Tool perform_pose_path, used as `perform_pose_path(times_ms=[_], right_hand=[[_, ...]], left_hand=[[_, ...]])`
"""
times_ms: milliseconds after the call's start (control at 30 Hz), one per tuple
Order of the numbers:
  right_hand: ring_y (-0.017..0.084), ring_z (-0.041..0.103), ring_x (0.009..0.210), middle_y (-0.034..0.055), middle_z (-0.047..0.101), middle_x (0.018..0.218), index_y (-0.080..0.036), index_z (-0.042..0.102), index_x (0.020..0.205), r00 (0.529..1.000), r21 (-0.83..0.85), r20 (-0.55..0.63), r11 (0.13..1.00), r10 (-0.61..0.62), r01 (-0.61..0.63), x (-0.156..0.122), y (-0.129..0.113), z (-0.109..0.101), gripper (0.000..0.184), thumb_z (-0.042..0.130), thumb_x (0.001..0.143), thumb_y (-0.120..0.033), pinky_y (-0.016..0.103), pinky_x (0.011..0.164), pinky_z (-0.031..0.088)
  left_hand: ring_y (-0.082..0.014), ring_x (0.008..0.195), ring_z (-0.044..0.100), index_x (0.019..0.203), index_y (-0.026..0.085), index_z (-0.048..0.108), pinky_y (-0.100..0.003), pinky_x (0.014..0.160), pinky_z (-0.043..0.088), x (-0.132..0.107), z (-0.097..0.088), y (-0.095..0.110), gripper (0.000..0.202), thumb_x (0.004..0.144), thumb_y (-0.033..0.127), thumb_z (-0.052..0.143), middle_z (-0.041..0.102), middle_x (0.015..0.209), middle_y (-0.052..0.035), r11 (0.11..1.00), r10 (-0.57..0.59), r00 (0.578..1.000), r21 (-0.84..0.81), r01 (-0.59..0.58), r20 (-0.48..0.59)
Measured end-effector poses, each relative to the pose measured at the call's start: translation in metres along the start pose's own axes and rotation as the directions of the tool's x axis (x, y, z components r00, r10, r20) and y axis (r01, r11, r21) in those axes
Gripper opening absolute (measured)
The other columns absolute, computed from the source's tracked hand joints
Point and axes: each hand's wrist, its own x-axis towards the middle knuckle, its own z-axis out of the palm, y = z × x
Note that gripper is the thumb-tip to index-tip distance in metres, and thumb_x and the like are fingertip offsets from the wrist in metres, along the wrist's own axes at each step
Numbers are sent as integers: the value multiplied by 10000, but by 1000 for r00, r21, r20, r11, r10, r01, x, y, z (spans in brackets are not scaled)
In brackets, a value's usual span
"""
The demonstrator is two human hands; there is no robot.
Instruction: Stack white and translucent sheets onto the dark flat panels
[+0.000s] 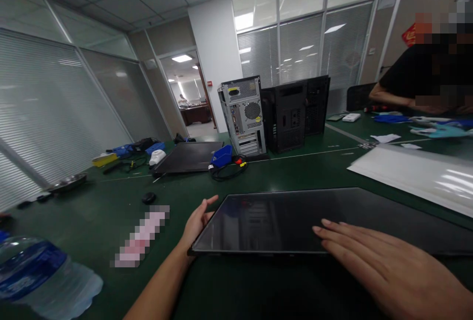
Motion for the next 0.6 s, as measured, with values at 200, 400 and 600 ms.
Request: perform_pose_path(times_ms=[200, 400, 600], right_hand=[[181, 506, 1226, 39, 512, 1361, -190, 533, 1307, 994, 101, 83, 993, -67, 58, 6, 7, 25, 454, 422, 870, -131, 336, 910, 538], [186, 518, 1215, 20, 500, 1378, -326, 423, 1398, 950, 245, 313, 967, -15, -65, -12, 62, 55, 538, 544, 874, -347, 341, 948, 507], [243, 608, 1070, 164, 589, 1242, -209, 653, 1191, 934, -258, 93, 915, 344, -311, -120, 177, 109, 363, 499, 889, -339, 321, 797, 486]], left_hand=[[-206, 607, 687, 1400, 170, 388, -315, 585, 532, -1, 0, -2, 736, 744, 254, 710, 710, 714, -47, 994, 28, 998, -101, -33, -52], [-195, 677, 703, 1259, 169, 511, -333, 641, 555, 6, -4, -9, 629, 670, 87, 715, 727, 869, -79, 998, 5, 994, -68, -12, -107], [-181, 686, 698, 1155, 158, 576, -298, 647, 539, 10, -7, -15, 450, 718, 77, 644, 725, 836, -66, 999, 42, 997, 2, -42, -65]])
